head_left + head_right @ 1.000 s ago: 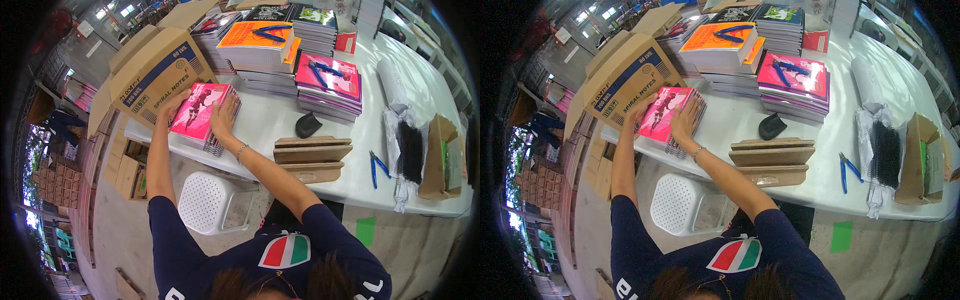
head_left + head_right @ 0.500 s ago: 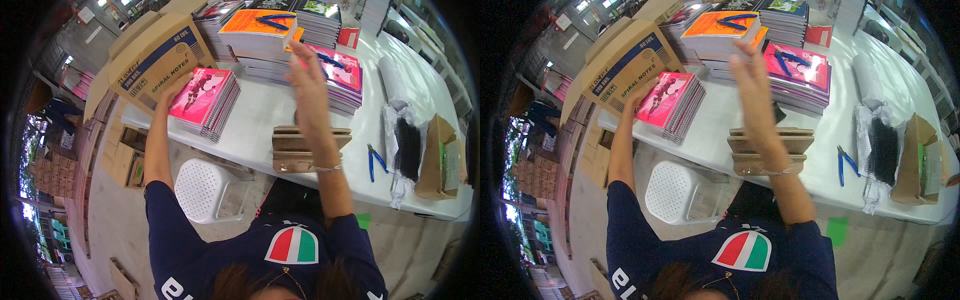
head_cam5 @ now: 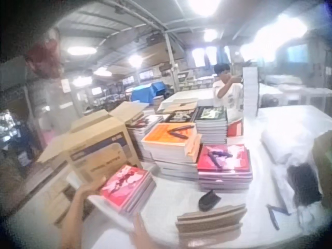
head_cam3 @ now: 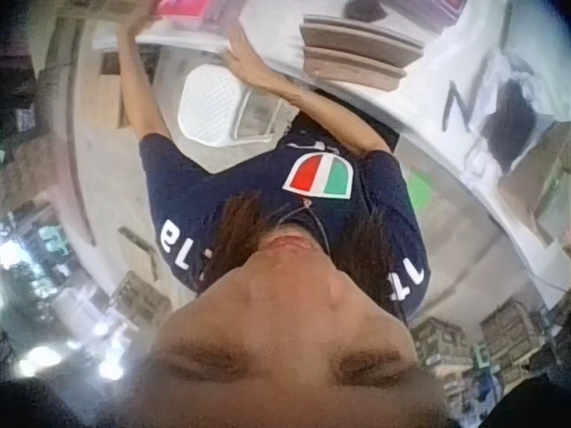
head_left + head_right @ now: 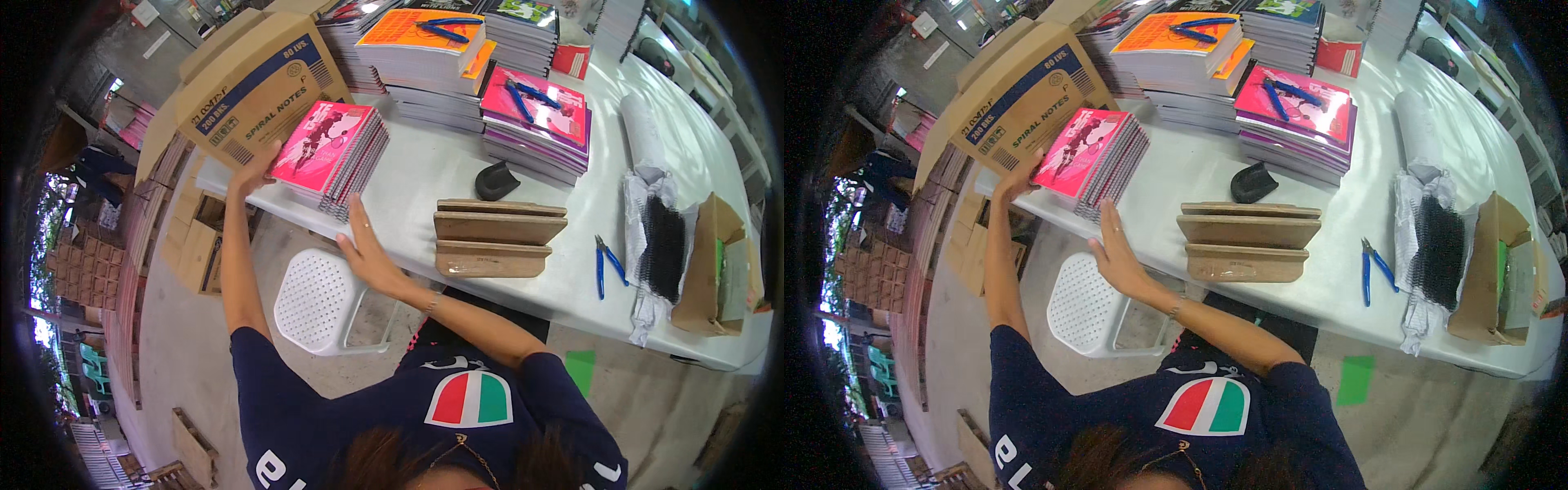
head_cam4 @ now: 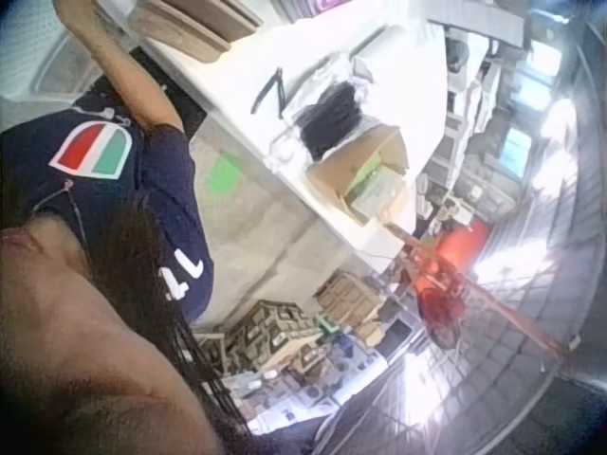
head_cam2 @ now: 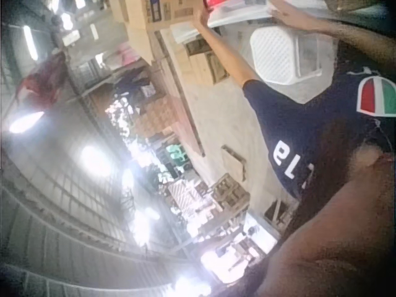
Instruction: The person assembles spiral notebooks by sliding a wire coil into the holes of a notebook cover and pages, using a small blue cutting tool to trim and crimp the ends of the coil.
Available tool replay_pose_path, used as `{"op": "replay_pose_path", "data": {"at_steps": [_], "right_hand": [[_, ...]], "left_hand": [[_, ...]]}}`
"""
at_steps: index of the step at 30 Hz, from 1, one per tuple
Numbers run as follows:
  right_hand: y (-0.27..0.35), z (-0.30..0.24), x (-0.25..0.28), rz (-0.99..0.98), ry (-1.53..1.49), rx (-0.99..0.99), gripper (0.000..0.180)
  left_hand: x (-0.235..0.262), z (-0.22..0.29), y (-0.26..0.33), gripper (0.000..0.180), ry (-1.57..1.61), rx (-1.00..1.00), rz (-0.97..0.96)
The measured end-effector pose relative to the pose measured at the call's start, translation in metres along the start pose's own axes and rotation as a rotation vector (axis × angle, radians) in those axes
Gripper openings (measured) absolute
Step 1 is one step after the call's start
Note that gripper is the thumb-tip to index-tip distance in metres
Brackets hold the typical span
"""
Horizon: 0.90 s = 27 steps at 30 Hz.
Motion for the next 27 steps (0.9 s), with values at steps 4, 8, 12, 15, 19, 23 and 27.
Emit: {"op": "replay_pose_path", "data": {"at_steps": [4, 8, 12, 15, 19, 23, 27], "right_hand": [[-0.013, 0.009, -0.027, 0.107, 0.005, 0.045, 0.069], [-0.014, 0.009, -0.036, 0.129, 0.061, 0.025, 0.069], [-0.014, 0.008, -0.032, 0.132, 0.11, 0.039, 0.072], [-0.012, -0.002, -0.034, 0.122, 0.191, 0.041, 0.075], [-0.013, -0.008, -0.036, 0.085, 0.298, 0.029, 0.077], [-0.016, -0.005, -0.024, 0.014, 0.284, 0.042, 0.082], [0.006, -0.043, 0.03, -0.06, 0.223, -0.001, 0.082]], "left_hand": [[-0.016, 0.003, 0.017, 0.065, 0.133, -0.053, -0.113], [-0.01, -0.012, 0.019, 0.06, 0.183, -0.069, -0.122], [-0.016, -0.008, 0.019, 0.057, 0.156, -0.083, -0.073], [-0.014, -0.011, 0.022, 0.056, 0.142, -0.079, -0.073], [-0.013, -0.01, 0.021, 0.055, 0.145, -0.085, -0.083], [-0.016, -0.001, 0.014, 0.056, 0.138, -0.109, -0.083], [-0.011, -0.018, 0.017, 0.056, 0.145, -0.119, -0.061]]}}
Point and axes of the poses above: each hand's wrist, its own y-axis away from the middle knuckle, its own x-axis out of the back of the hand, z = x × y, the point moved 10 cm from there along -y, towards the middle knuckle, and after that the axes turned 9 degrees about -x, right-handed, at the moved point
